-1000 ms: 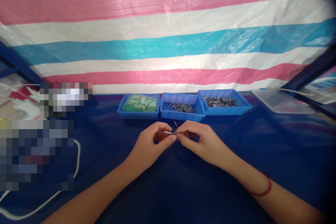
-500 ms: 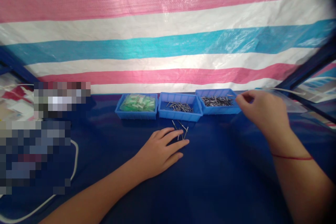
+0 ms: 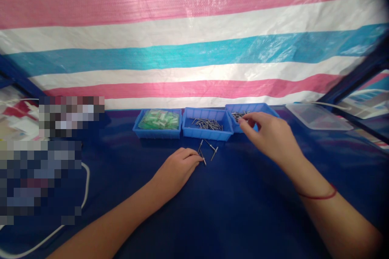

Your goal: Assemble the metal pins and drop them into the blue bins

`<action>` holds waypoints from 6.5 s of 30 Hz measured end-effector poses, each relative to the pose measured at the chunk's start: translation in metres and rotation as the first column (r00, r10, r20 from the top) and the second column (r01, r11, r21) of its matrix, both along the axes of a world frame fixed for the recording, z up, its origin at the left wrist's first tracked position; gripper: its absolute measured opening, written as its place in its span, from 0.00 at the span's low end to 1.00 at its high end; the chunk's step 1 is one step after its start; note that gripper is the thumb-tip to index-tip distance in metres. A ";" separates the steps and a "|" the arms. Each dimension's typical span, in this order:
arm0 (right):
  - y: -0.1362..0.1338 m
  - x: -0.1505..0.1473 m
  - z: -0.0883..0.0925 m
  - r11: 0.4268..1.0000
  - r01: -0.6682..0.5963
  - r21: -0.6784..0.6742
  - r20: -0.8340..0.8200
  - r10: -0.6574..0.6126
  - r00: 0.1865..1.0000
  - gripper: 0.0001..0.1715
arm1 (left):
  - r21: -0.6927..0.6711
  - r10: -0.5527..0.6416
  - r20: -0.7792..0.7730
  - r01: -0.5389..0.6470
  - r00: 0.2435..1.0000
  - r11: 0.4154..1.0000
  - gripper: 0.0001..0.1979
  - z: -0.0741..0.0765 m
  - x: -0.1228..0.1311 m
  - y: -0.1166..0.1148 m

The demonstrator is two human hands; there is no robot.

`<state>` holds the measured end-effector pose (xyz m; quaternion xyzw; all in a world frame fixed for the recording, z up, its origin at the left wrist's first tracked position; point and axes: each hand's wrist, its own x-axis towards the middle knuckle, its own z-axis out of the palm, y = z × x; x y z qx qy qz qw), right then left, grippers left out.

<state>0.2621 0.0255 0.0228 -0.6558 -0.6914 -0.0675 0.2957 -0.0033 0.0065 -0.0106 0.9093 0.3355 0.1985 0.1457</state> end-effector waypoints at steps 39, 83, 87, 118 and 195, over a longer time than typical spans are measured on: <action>-0.027 -0.074 -0.014 0.717 -0.682 -0.143 -0.581 0.497 0.644 0.11 | -0.508 0.433 0.463 -0.169 0.774 0.845 0.10 0.006 0.006 -0.006; -0.016 -0.064 -0.030 0.859 -0.414 -0.300 0.311 0.498 0.809 0.17 | 0.084 0.228 -0.066 -0.222 0.971 0.971 0.11 -0.008 0.002 0.010; -0.015 -0.069 -0.025 0.838 -0.472 -0.273 0.351 0.544 0.762 0.12 | 0.046 0.184 -0.032 -0.183 0.982 0.982 0.10 -0.006 0.000 0.014; -0.036 -0.084 -0.010 0.778 -0.610 -0.150 -0.891 0.161 0.424 0.12 | -0.499 0.279 0.472 -0.008 0.836 0.867 0.13 0.014 0.002 -0.004; -0.034 -0.073 -0.016 0.780 -0.564 -0.269 -0.276 0.499 0.822 0.13 | -0.129 0.089 0.230 -0.060 0.969 0.990 0.09 0.000 0.003 -0.001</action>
